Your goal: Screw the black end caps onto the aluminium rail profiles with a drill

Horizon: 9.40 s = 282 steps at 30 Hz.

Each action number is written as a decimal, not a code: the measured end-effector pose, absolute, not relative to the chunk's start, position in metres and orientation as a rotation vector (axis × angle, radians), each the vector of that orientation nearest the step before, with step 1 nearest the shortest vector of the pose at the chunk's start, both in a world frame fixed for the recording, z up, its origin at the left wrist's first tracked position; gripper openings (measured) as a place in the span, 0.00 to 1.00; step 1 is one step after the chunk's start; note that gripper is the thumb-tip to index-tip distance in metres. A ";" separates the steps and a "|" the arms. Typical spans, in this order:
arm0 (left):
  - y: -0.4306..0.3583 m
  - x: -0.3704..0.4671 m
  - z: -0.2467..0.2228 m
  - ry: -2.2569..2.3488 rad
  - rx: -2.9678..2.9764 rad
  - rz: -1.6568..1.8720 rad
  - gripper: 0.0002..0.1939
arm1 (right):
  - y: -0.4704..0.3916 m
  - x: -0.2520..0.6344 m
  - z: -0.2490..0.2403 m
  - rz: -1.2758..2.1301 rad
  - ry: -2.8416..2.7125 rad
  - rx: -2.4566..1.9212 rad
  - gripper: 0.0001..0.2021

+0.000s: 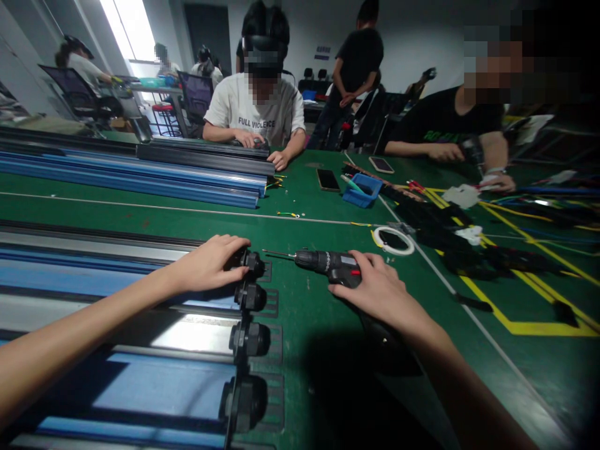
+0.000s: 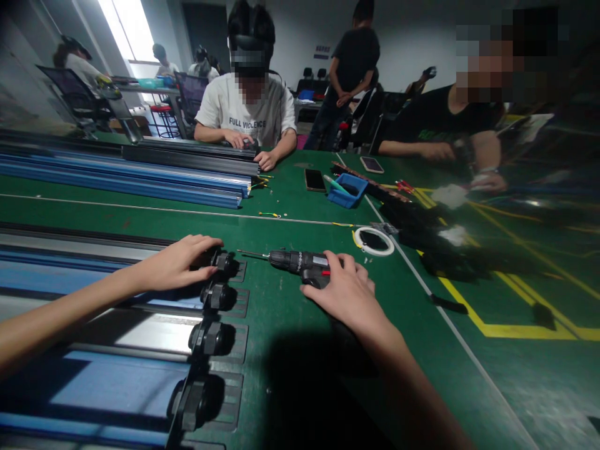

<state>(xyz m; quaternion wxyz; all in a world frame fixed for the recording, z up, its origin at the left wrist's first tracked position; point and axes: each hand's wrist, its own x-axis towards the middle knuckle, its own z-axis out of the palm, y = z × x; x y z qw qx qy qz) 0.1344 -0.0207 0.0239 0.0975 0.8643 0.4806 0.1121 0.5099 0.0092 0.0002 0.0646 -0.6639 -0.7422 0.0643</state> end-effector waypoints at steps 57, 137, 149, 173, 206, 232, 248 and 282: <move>-0.017 0.130 0.025 1.372 2.532 0.351 0.21 | 0.104 0.354 -0.003 1.377 -2.514 -0.771 0.10; -0.057 0.147 0.027 1.594 2.344 0.482 0.21 | -0.048 0.535 0.000 0.119 -2.322 -1.835 0.32; -0.056 0.152 0.030 1.609 2.260 0.447 0.20 | -0.037 0.535 -0.008 0.167 -2.305 -1.866 0.33; -0.049 0.147 0.024 1.749 2.064 0.296 0.20 | -0.028 0.517 -0.009 0.332 -2.265 -1.634 0.33; -0.049 0.148 0.025 1.752 2.030 0.309 0.21 | -0.023 0.505 -0.011 0.358 -2.241 -1.537 0.32; -0.050 0.148 0.025 1.752 2.057 0.314 0.22 | -0.026 0.494 -0.004 0.407 -2.248 -1.525 0.31; -0.048 0.152 0.031 1.761 2.012 0.267 0.24 | -0.028 0.498 -0.005 0.289 -2.436 -1.445 0.36; -0.049 0.153 0.029 1.826 2.182 0.210 0.24 | -0.027 0.493 -0.011 0.155 -2.429 -1.574 0.32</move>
